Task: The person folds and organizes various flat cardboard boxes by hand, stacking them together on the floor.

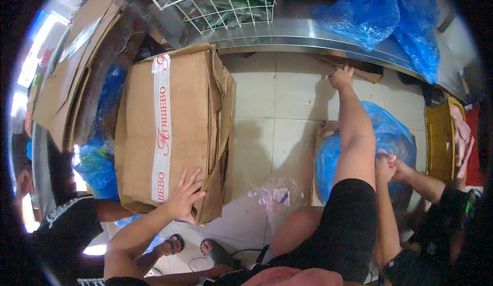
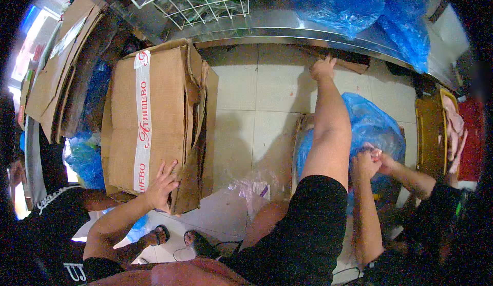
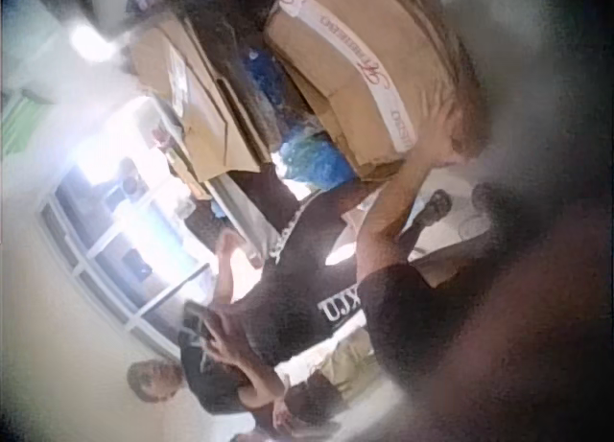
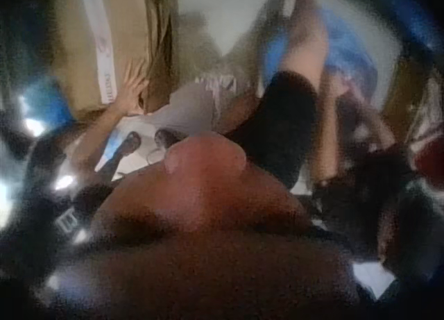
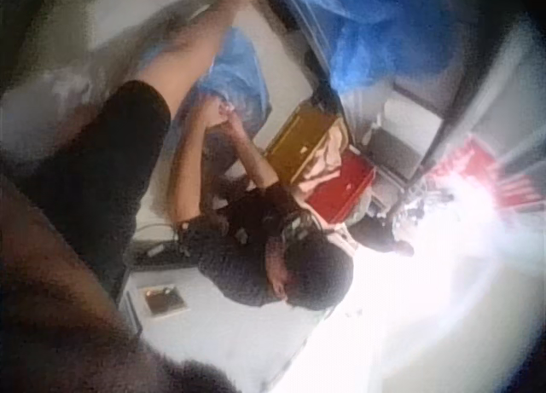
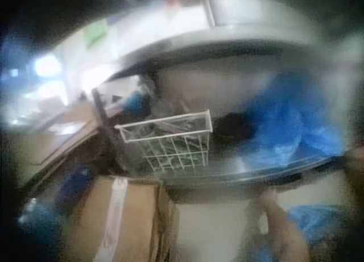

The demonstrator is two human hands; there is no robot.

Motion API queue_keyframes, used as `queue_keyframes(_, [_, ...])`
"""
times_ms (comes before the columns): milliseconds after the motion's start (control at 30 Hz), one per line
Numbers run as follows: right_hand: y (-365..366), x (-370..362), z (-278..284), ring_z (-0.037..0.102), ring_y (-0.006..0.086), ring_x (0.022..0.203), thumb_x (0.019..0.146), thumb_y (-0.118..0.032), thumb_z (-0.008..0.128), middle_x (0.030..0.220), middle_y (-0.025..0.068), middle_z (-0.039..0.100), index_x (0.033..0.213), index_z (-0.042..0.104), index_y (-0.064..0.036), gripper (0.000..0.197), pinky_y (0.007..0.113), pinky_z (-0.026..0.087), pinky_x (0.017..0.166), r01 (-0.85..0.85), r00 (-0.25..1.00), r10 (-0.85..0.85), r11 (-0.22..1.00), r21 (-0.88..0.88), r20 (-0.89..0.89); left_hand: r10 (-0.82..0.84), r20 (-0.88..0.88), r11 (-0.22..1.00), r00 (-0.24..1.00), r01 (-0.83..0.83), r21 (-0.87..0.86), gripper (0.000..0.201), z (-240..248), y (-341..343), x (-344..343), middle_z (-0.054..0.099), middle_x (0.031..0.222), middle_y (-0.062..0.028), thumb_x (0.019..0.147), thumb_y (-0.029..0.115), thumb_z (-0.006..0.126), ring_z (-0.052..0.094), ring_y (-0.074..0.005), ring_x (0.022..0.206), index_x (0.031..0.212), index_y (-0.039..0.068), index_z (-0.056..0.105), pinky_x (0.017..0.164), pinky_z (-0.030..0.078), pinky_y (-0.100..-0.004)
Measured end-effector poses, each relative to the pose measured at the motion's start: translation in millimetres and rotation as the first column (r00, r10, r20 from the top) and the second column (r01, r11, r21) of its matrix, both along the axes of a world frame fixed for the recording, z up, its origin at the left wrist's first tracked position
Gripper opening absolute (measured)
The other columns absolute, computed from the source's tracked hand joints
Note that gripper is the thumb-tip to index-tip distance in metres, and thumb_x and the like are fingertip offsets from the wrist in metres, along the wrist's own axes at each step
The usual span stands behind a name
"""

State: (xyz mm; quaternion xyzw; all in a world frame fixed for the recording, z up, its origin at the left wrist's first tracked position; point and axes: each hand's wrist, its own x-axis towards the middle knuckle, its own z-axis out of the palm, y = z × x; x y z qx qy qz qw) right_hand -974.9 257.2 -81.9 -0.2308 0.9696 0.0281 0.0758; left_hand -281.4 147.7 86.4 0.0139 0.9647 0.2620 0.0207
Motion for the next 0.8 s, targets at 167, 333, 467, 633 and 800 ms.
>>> queue_keyframes(167, [-18,-11,11,0.015,0.0399,0.156,0.097,-0.044,0.057,0.166,0.0092,0.031,0.157,0.039,-0.0133,0.07,0.063,0.02,0.122,-0.075,0.977,0.036,0.98,0.183,0.208,0.037,0.173,0.997,0.984,-0.024,-0.074,0.109,9,6,5,0.049,0.14,-0.0223,0.054,0.076,0.084,0.029,-0.0565,0.145,0.136,0.018,0.042,0.114,0.013,-0.0781])
queue_keyframes(333, [-14,-20,-8,0.024,0.033,0.154,0.1,-0.029,0.048,0.167,0.0068,0.03,0.153,0.047,-0.0183,0.055,0.065,0.019,0.121,-0.182,0.983,0.175,0.94,0.289,0.051,0.037,0.061,0.997,0.997,-0.033,-0.068,0.109,6,10,-1,0.048,0.141,-0.0219,0.055,0.078,0.083,0.03,-0.0572,0.144,0.136,0.02,0.038,0.115,0.014,-0.0774])
queue_keyframes(467, [9,-37,-35,0.025,0.0302,0.154,0.106,-0.035,0.035,0.168,0.0038,0.028,0.152,0.05,-0.0214,0.05,0.065,0.016,0.121,-0.12,0.99,0.127,0.986,0.12,-0.054,0.016,-0.01,0.998,1.0,-0.017,-0.064,0.11,-4,5,-11,0.05,0.138,-0.0227,0.054,0.079,0.083,0.031,-0.0567,0.144,0.136,0.02,0.039,0.115,0.014,-0.0773])
queue_keyframes(633, [8,-22,-12,0.025,0.0314,0.153,0.1,-0.033,0.049,0.167,0.0063,0.03,0.146,0.056,-0.0192,0.048,0.062,0.023,0.12,-0.13,0.991,0.133,0.987,0.089,-0.021,0.038,0.073,0.993,0.997,-0.029,-0.116,0.107,6,9,6,0.053,0.129,-0.0223,0.05,0.077,0.085,0.033,-0.055,0.144,0.128,0.013,0.046,0.115,0.014,-0.0776])
queue_keyframes(800, [56,-42,-39,0.051,0.0293,0.138,0.1,-0.031,0.052,0.145,0.0065,0.059,0.126,0.072,-0.0168,0.035,0.061,0.032,0.114,-0.209,0.97,0.226,0.964,0.164,-0.087,0.041,0.162,0.983,0.986,-0.011,-0.181,0.118,5,5,-10,0.055,0.133,-0.0245,0.058,0.081,0.08,0.03,-0.0548,0.146,0.147,0.018,0.034,0.118,0.012,-0.0735])
